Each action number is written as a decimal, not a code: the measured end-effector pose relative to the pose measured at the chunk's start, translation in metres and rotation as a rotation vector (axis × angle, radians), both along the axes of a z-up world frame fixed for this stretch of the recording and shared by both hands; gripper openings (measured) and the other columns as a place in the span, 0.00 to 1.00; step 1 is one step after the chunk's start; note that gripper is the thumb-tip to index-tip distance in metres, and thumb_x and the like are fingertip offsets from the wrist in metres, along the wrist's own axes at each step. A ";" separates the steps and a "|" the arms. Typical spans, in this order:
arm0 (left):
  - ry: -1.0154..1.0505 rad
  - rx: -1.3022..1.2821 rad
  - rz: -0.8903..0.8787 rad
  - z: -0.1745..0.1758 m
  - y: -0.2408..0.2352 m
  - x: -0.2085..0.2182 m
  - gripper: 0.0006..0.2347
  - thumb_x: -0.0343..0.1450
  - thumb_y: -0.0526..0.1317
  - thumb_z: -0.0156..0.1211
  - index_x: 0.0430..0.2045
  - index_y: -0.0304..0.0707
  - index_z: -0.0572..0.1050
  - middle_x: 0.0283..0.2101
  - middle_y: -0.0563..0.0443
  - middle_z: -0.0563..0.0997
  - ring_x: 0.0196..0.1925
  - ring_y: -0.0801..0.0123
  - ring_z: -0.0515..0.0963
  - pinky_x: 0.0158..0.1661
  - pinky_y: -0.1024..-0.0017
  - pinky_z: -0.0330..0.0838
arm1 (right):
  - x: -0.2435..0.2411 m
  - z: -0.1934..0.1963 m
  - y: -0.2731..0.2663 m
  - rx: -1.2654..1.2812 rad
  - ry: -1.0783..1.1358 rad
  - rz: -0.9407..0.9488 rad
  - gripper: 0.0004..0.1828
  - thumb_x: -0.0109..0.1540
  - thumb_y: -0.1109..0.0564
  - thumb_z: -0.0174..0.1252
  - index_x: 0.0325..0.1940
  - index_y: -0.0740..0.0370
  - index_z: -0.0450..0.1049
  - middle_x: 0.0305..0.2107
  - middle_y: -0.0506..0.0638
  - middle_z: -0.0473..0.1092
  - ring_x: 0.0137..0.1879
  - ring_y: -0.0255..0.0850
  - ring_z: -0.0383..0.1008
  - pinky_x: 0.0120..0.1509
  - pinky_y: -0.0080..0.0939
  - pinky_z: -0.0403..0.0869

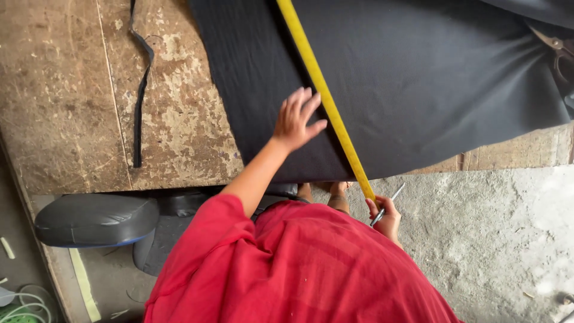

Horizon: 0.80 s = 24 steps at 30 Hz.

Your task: The person measures a large piece of black fabric using a yellow measuring tape and then cuts it into specific shapes using scissors on a wooden workbench.

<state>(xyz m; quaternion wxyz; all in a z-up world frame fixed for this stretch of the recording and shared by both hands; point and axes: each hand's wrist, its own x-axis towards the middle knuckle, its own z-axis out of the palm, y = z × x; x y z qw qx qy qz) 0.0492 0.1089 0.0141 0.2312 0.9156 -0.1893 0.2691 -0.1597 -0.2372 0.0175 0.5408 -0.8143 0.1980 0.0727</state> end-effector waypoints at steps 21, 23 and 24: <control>0.367 0.334 0.128 -0.063 0.012 0.117 0.40 0.76 0.75 0.44 0.75 0.47 0.52 0.78 0.45 0.50 0.80 0.54 0.57 0.73 0.56 0.59 | 0.002 0.003 0.010 0.043 0.127 0.062 0.11 0.66 0.57 0.62 0.51 0.63 0.75 0.26 0.50 0.74 0.25 0.33 0.68 0.32 0.34 0.70; 0.346 0.285 0.154 -0.069 0.012 0.115 0.40 0.76 0.76 0.45 0.76 0.51 0.52 0.78 0.48 0.51 0.79 0.55 0.58 0.71 0.56 0.63 | 0.001 0.003 0.009 0.003 0.058 0.103 0.11 0.67 0.57 0.62 0.52 0.61 0.75 0.26 0.49 0.74 0.26 0.32 0.69 0.33 0.34 0.72; 0.359 0.287 0.139 -0.070 0.012 0.115 0.40 0.76 0.76 0.45 0.76 0.51 0.52 0.78 0.48 0.51 0.79 0.55 0.58 0.71 0.56 0.63 | 0.001 0.002 0.007 0.002 0.073 0.091 0.11 0.67 0.57 0.62 0.52 0.61 0.75 0.26 0.49 0.74 0.26 0.32 0.69 0.33 0.34 0.72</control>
